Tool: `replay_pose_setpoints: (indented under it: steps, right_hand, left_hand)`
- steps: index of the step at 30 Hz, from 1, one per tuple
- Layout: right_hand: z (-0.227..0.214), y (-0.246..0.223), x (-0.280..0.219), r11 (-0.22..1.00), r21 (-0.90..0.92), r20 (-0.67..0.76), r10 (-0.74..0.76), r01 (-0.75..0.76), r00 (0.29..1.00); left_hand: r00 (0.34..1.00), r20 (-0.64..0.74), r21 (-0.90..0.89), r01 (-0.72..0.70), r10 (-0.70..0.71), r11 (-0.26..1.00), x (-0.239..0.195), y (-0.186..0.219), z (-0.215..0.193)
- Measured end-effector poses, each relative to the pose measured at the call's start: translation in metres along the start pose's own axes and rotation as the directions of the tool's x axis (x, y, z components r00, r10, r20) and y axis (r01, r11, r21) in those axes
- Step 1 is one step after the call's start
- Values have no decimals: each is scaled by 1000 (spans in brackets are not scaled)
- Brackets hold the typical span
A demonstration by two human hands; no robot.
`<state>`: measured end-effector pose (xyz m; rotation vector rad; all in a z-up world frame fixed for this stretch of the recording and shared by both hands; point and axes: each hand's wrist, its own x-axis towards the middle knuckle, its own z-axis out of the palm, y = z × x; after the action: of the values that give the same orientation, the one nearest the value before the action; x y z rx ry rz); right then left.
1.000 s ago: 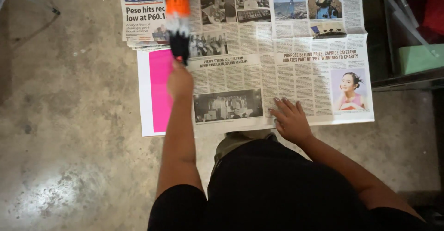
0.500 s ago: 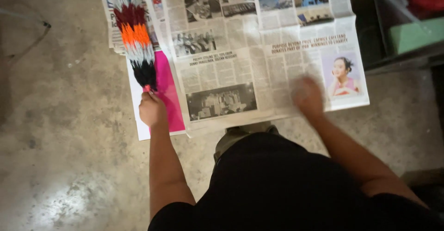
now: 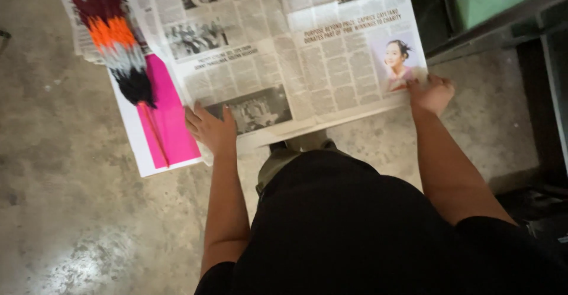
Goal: The person uses a feather duster to sweep dust off the pages of a newspaper laid out on a table. They repeatedly turn the pages to clean both sides and then fold the newspaper.
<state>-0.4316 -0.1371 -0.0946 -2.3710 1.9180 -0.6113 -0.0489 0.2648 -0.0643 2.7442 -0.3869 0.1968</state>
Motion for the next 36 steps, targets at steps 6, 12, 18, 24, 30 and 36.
replay_pose_setpoints:
  steps: [6, 12, 18, 24, 30, 36]
  right_hand:
    - [30, 32, 18, 995, 103, 27, -16, 13, 999]
    - [4, 15, 20, 986, 163, 117, 14, -33, 993]
    - [1, 12, 24, 992, 87, -32, -90, 93, 995]
    - [-20, -37, 47, 580, 766, 235, 152, -279, 960]
    - [-65, -117, 61, 19, 846, 529, -143, -532, 836]
    - [-42, -110, 102, -158, 755, 543, -392, -636, 742]
  left_hand:
    - [980, 113, 26, 163, -164, 986, -16, 0, 13]
    - [982, 85, -8, 168, -167, 986, -10, -13, 20]
    - [946, 210, -61, 267, -249, 962, 17, -21, 7]
    - [979, 2, -363, 193, -206, 912, 60, -65, 43]
    - [910, 254, -595, 414, -328, 689, 121, -95, 83]
    - [919, 291, -616, 394, -268, 682, 167, -70, 65]
